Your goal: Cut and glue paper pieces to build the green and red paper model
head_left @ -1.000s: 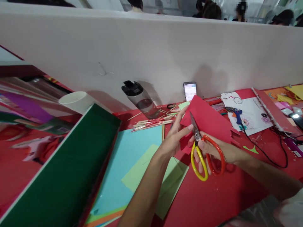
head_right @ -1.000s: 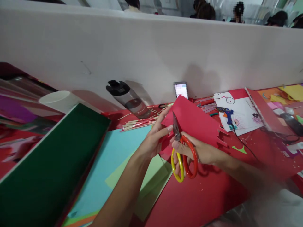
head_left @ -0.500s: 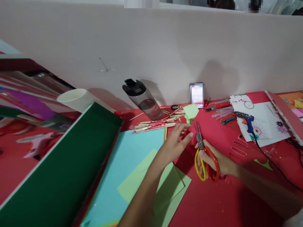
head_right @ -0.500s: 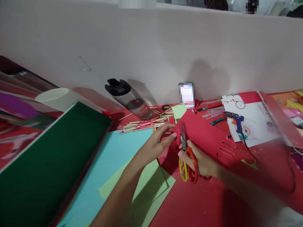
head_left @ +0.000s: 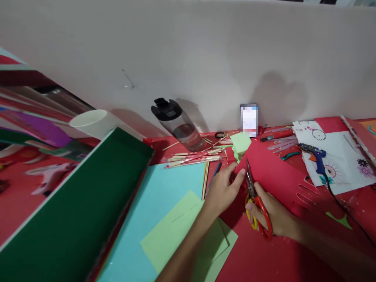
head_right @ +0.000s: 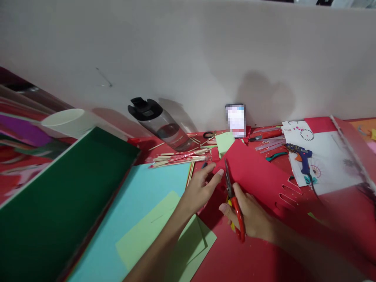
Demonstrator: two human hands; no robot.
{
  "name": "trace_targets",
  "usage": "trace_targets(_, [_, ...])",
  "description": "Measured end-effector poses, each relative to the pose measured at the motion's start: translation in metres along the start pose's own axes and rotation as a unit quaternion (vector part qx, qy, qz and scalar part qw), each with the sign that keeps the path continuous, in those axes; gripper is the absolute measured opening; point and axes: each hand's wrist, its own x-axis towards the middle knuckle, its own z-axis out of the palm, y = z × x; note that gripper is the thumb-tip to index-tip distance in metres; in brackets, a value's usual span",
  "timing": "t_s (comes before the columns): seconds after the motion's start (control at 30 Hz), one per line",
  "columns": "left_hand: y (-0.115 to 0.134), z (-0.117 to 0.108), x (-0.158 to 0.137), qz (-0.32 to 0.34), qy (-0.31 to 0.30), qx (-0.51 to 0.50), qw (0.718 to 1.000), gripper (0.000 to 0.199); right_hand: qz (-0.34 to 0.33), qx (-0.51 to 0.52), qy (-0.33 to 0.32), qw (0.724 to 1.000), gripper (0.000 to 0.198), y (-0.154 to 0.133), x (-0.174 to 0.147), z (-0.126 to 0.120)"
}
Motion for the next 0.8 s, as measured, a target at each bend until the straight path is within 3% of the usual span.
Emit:
trace_targets(0.3, [-0.001, 0.012, 0.003, 0.000, -0.012, -0.177, 0.984, 0.031, -0.026, 0.005, 0.053, 0.998, 0.039, 0.011, 0.003, -0.001])
trace_targets(0.8, [0.002, 0.010, 0.002, 0.005, 0.002, -0.158, 0.987, 0.034, -0.022, -0.017, 0.056, 0.998, 0.044, 0.021, 0.006, -0.005])
